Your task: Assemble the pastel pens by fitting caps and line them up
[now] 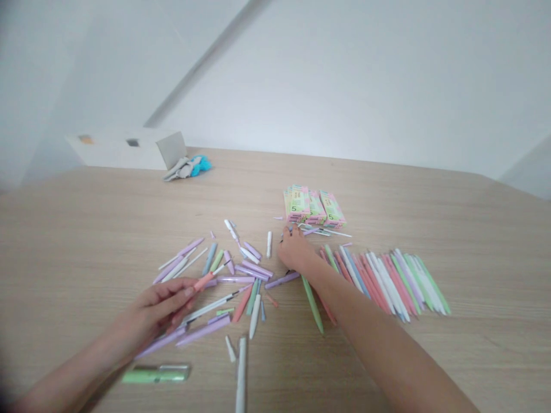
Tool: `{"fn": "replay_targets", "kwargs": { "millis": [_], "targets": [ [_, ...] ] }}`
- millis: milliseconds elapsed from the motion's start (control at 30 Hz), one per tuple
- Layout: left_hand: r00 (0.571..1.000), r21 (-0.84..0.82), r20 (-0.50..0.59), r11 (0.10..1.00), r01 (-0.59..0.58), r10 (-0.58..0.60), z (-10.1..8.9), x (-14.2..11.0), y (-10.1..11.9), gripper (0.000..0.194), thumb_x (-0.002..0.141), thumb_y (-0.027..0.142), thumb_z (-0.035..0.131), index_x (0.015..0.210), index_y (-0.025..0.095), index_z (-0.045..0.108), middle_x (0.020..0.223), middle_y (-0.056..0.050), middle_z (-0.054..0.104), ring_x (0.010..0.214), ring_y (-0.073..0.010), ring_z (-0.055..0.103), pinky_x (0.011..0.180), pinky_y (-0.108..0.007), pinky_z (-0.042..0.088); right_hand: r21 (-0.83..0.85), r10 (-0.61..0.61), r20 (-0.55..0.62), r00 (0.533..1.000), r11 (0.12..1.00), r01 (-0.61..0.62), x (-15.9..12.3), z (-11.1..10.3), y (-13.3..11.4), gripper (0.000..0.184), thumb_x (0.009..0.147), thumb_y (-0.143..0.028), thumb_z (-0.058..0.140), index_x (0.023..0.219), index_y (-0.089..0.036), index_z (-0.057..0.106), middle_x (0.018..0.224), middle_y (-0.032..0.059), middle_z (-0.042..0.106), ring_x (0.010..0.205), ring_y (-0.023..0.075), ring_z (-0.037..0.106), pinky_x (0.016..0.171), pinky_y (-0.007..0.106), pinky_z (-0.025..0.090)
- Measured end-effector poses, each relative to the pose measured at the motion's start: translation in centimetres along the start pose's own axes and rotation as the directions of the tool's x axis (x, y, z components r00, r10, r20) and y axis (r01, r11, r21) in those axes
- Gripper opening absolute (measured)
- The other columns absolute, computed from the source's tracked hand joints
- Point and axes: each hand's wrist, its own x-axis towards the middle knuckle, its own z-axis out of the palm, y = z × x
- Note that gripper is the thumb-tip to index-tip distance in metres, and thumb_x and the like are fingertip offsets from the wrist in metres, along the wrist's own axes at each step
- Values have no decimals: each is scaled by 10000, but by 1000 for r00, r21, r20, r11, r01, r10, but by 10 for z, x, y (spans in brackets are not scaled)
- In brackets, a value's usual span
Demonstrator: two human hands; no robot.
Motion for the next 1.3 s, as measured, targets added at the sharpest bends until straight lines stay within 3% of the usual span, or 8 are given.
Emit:
{"fn": "replay_targets", "kwargs": {
  "millis": [233,367,467,567,667,767,1000,1300],
  "targets": [
    [999,97,48,995,-3,-2,-4,-3,-1,424,841,431,575,1161,156,613,615,23,428,481,-61,303,445,-202,182,-41,-165,26,986,985,166,-17,-21,-34,260,845,-156,477,939,-76,706,1253,258,554,1225,339,454,1001,582,315],
    [1000,106,20,994,7,-9,-6,-2,-4,380,841,425,577,1118,170,634,558,36,390,480,-70,291,446,-203,186,-81,-250,-8,968,965,249,-22,-35,-35,251,844,-163,482,923,-67,701,1178,241,604,1189,318,478,1019,513,326],
    [1000,88,-1,996,11,-11,-7,0,-10,376,831,430,587,1094,166,641,546,39,382,471,-69,291,436,-202,182,-96,-120,28,992,988,122,-21,-38,-13,264,834,-101,455,920,-43,697,1076,247,634,1133,317,506,975,480,370],
    [1000,77,4,997,31,-31,-8,1,-13,390,824,436,593,1099,162,634,542,38,390,459,-68,294,428,-202,180,-94,50,159,986,995,-35,-18,-31,21,276,803,-56,449,920,-4,693,1016,282,635,1051,333,555,898,472,421],
    [999,86,3,995,42,-42,-8,0,-14,394,825,438,592,1101,159,628,530,38,392,461,-71,301,433,-202,190,-105,124,196,973,989,-105,-14,-18,46,259,767,-38,470,876,14,700,975,310,642,1008,359,587,840,483,452],
    [999,101,-13,994,49,-48,-7,-1,-14,395,825,446,586,1095,161,626,526,40,396,465,-72,300,438,-200,193,-103,172,185,968,983,-155,-11,-6,51,291,787,-53,446,927,32,686,1031,335,621,1001,362,600,830,494,461],
    [999,101,-20,994,40,-38,-6,1,-13,415,807,460,600,1089,156,629,521,41,395,455,-73,305,435,-201,185,-40,94,96,991,995,-91,-7,-5,15,336,853,-112,401,1056,-4,647,1174,286,579,1126,312,534,934,453,418],
    [1000,104,5,994,24,-24,-11,3,-19,378,830,434,581,1078,154,630,518,39,406,451,-70,309,442,-205,186,53,-45,48,998,998,42,-13,-39,-43,295,877,-179,424,937,-50,682,1250,257,542,1184,306,481,975,438,393]
  ]
}}
